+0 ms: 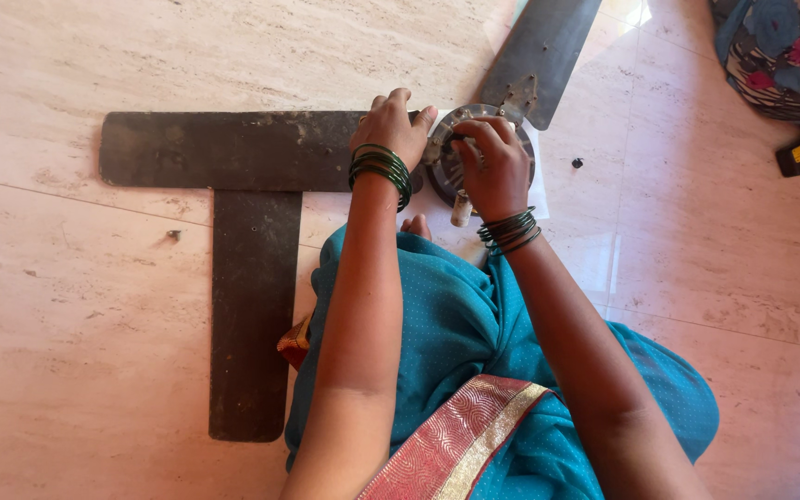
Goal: The person sits on the floor and uses a screwdriver to remove the blades from a ceiling fan motor. They unscrew each blade one by one and place them on the floor beside them.
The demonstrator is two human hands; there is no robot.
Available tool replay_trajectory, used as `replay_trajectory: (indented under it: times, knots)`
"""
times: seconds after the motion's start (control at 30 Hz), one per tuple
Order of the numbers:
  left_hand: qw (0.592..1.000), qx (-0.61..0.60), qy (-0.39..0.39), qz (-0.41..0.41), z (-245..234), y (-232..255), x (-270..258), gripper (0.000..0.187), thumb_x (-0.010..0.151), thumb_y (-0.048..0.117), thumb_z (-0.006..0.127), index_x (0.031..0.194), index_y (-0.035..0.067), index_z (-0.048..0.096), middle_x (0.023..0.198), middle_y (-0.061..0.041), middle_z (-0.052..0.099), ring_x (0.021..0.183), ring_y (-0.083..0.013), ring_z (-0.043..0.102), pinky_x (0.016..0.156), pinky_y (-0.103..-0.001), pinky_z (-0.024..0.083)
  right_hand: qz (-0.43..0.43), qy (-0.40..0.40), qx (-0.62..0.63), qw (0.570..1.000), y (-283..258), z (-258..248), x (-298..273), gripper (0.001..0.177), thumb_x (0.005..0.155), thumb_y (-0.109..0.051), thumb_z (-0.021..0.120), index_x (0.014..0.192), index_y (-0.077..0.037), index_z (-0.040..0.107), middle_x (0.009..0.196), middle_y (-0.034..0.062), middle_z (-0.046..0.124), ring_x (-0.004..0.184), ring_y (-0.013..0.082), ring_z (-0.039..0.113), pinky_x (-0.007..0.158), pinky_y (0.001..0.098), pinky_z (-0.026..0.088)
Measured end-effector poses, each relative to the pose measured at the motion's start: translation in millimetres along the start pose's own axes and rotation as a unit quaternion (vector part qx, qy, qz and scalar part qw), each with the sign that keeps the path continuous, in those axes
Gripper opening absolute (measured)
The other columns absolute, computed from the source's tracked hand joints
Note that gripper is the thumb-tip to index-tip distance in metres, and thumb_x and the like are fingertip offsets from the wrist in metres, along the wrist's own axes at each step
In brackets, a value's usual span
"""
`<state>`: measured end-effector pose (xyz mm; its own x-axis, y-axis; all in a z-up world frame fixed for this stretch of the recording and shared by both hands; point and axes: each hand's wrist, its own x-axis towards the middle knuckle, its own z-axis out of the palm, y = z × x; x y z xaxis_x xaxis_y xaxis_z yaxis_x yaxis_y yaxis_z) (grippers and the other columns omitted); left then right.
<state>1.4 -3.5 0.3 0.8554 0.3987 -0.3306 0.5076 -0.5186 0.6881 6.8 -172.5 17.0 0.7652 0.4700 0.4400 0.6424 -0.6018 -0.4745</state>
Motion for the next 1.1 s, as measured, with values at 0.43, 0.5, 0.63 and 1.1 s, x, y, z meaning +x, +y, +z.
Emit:
replay_trajectory:
  times: [0.43,0.5,0.63,1.1]
  knots:
    - [1.000,-0.002,0.006,0.002,-0.6,0.3,-0.5,0.060,0.094,0.055,0.061,0.140,0.017,0.056,0.139,-0.011,0.059,0.126,-0.0316,0.060,0.102,-0.046,0.051,-0.021,-0.012,0.029,0.999,18.9,7.1,-10.1,0.016,0.096,-0.007,0.075,0.112,-0.010,0.075,0.120,0.0064,0.071,0.101,0.0269,0.075,0.085,0.0391,0.062]
    - [1.000,0.000,0.009,0.006,-0.1,1.1,-1.3,0.060,0.094,0.055,0.060,0.140,0.017,0.056,0.139,-0.012,0.059,0.126,-0.0318,0.060,0.102,-0.046,0.051,-0.058,-0.007,-0.002,0.998,21.2,6.6,-11.1,0.022,0.093,-0.004,0.073,0.115,-0.006,0.071,0.128,0.0117,0.065,0.107,0.0326,0.071,0.087,0.0421,0.060]
    - [1.000,0.004,-0.006,0.003,-0.9,4.4,-2.0,0.060,0.094,0.055,0.060,0.140,0.017,0.056,0.140,-0.011,0.059,0.126,-0.0308,0.061,0.102,-0.046,0.051,-0.040,-0.072,-0.044,0.996,18.5,8.2,-7.5,0.020,0.103,-0.005,0.064,0.123,-0.004,0.060,0.134,0.0188,0.056,0.110,0.0347,0.068,0.086,0.0426,0.059]
    - [1.000,0.010,0.005,0.008,-0.1,4.5,-2.2,0.060,0.094,0.056,0.060,0.140,0.017,0.055,0.140,-0.010,0.058,0.127,-0.0312,0.059,0.103,-0.047,0.050,0.032,-0.044,-0.081,0.995,18.3,3.3,-4.7,0.027,0.093,-0.015,0.077,0.107,-0.004,0.057,0.108,0.0152,0.062,0.090,0.0368,0.065,0.074,0.0461,0.053]
